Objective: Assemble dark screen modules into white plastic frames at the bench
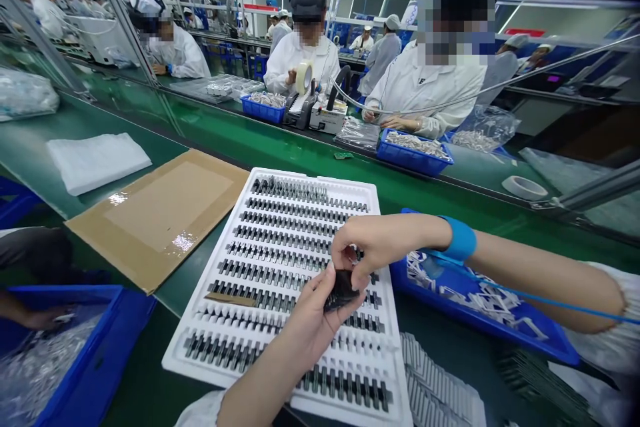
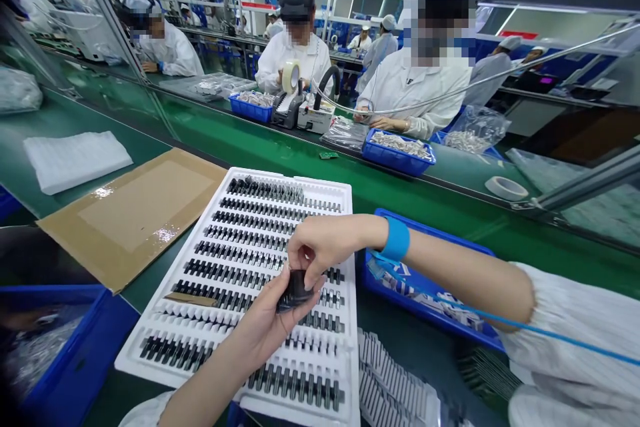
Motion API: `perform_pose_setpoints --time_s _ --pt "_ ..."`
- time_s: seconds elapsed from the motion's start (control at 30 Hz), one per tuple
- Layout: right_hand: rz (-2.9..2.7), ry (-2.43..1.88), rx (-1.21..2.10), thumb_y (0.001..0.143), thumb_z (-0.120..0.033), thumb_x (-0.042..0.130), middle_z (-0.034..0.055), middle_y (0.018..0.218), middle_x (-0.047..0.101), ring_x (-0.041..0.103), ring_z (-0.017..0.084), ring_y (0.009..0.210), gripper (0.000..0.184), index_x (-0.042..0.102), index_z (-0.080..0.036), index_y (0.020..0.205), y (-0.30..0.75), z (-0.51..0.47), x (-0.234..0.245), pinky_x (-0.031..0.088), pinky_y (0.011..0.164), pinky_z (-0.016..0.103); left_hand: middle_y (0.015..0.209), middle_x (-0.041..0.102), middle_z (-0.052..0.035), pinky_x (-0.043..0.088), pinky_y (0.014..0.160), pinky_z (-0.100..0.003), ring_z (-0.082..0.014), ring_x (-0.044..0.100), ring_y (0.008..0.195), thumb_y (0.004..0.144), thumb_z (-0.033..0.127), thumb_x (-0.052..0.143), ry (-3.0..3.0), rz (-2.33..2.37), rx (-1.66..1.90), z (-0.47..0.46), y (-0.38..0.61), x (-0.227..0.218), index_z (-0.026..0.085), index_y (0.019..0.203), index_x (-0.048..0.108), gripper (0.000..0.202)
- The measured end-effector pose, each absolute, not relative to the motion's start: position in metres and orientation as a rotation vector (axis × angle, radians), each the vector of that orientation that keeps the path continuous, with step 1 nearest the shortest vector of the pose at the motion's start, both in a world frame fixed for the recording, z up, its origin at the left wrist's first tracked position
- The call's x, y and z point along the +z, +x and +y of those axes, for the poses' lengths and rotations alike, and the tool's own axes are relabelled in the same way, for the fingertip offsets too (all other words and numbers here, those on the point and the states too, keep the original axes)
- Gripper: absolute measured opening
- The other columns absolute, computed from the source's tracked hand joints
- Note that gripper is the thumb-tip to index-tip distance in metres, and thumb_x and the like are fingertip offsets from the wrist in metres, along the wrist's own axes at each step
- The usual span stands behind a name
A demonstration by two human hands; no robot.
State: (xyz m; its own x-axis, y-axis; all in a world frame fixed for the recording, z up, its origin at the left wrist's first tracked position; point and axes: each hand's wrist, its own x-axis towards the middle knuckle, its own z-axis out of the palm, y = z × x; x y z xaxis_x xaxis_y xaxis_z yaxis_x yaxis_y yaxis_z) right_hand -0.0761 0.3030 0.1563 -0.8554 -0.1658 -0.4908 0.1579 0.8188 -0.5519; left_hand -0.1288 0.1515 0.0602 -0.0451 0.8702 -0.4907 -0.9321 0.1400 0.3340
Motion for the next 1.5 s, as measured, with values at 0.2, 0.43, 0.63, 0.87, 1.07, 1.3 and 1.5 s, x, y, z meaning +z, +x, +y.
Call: perform_pose_setpoints --time_s 0.2,0.43,0.63,0.87,1.07,1.3,1.5 --pt "2.775 -0.021 -0.459 0.083 -0.026 0.063 0.0007 0.083 0.068 0.060 0.011 0.072 0.011 0.066 -0.018 0.089 -0.078 0.326 0.156 0.040 0.061 0.019 0.094 0.069 -0.0102 0.059 0.077 -0.028 -0.0166 0.068 0.084 0.088 0.015 0.055 -0.125 0.693 1.491 0.151 -0.128 0.061 0.010 0.104 0.062 0.019" --pt "3.080 0.193 0.293 0.084 -0.009 0.053 0.0132 0.102 0.064 0.057 0.023 0.092 0.022 0.062 -0.014 0.104 -0.103 0.400 0.116 0.034 0.061 0.028 0.102 0.068 -0.0112 0.059 0.080 -0.029 -0.0194 0.068 0.091 0.089 0.022 0.054 -0.125 0.673 1.487 0.149 -0.130 0.060 0.011 0.108 0.062 0.023" --pt "3.005 -0.082 0.469 0.083 -0.003 0.048 0.0092 0.087 0.064 0.052 0.019 0.078 0.019 0.062 -0.015 0.082 -0.122 0.410 0.100 0.025 0.055 0.028 0.104 0.068 -0.0109 0.059 0.084 -0.033 -0.0216 0.068 0.093 0.088 0.025 0.056 -0.125 0.637 1.439 0.150 -0.132 0.059 0.011 0.105 0.065 0.023" --pt "2.983 -0.200 0.579 0.089 -0.007 0.042 0.0094 0.081 0.060 0.047 0.018 0.073 0.021 0.057 -0.015 0.076 -0.126 0.414 0.094 0.020 0.054 0.030 0.099 0.068 -0.0095 0.058 0.083 -0.032 -0.0206 0.068 0.091 0.088 0.025 0.055 -0.138 0.651 1.440 0.151 -0.131 0.058 0.011 0.103 0.065 0.022" --pt "2.994 -0.239 0.612 0.090 -0.007 0.042 0.0081 0.084 0.061 0.047 0.018 0.074 0.018 0.058 -0.016 0.085 -0.124 0.413 0.099 0.020 0.055 0.030 0.098 0.069 -0.0076 0.058 0.083 -0.031 -0.0189 0.068 0.091 0.088 0.026 0.055 -0.117 0.651 1.459 0.150 -0.131 0.060 0.013 0.099 0.066 0.020" --pt "2.981 -0.274 0.619 0.090 -0.009 0.044 0.0081 0.082 0.062 0.048 0.017 0.072 0.020 0.058 -0.016 0.076 -0.125 0.415 0.095 0.018 0.053 0.030 0.101 0.069 -0.0081 0.057 0.085 -0.031 -0.0200 0.066 0.096 0.087 0.026 0.058 -0.103 0.662 1.452 0.150 -0.130 0.057 0.014 0.096 0.066 0.018" --pt "2.997 -0.282 0.629 0.091 -0.008 0.041 0.0085 0.084 0.062 0.048 0.017 0.073 0.019 0.057 -0.015 0.084 -0.121 0.415 0.096 0.020 0.054 0.030 0.101 0.068 -0.0079 0.057 0.085 -0.030 -0.0193 0.066 0.095 0.087 0.025 0.058 -0.108 0.652 1.457 0.151 -0.131 0.058 0.014 0.094 0.067 0.016"
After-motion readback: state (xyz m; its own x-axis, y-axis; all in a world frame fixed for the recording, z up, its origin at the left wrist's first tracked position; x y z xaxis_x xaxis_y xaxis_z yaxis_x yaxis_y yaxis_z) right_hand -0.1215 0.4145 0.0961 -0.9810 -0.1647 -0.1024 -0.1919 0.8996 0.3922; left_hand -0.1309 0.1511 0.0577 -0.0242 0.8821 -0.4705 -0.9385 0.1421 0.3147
